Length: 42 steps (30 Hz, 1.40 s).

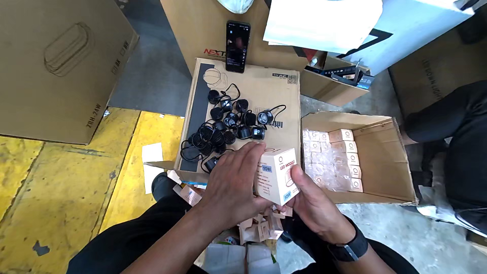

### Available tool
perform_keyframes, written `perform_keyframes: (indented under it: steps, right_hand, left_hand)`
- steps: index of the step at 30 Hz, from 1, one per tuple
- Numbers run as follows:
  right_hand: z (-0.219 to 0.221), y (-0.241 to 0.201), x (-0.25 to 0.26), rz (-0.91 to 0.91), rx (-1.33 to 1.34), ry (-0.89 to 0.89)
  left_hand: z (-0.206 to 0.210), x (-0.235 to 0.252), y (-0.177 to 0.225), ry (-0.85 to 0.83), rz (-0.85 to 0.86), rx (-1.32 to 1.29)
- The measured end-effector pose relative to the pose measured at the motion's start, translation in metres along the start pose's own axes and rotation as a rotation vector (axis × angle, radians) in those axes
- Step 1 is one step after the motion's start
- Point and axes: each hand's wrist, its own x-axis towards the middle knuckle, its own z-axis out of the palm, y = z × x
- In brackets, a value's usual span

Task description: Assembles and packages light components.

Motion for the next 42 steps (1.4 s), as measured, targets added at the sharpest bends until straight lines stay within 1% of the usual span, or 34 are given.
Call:
perform_keyframes:
  steps: [7, 14, 42]
  right_hand:
    - [-0.0005, 0.0016, 0.0018, 0.040, 0.007, -0.018]
    - [-0.0004, 0.0015, 0.0018, 0.033, 0.006, -0.032]
    - [0.0011, 0.0010, 0.0007, 0.035, -0.016, -0.020]
  left_hand:
    - [-0.0005, -0.0005, 0.0007, -0.025, -0.022, -0.011]
    - [-0.0010, -0.0005, 0.0015, -0.043, -0.035, -0.016]
    - [-0.0008, -0.0017, 0.0002, -0.008, -0.022, 0.004]
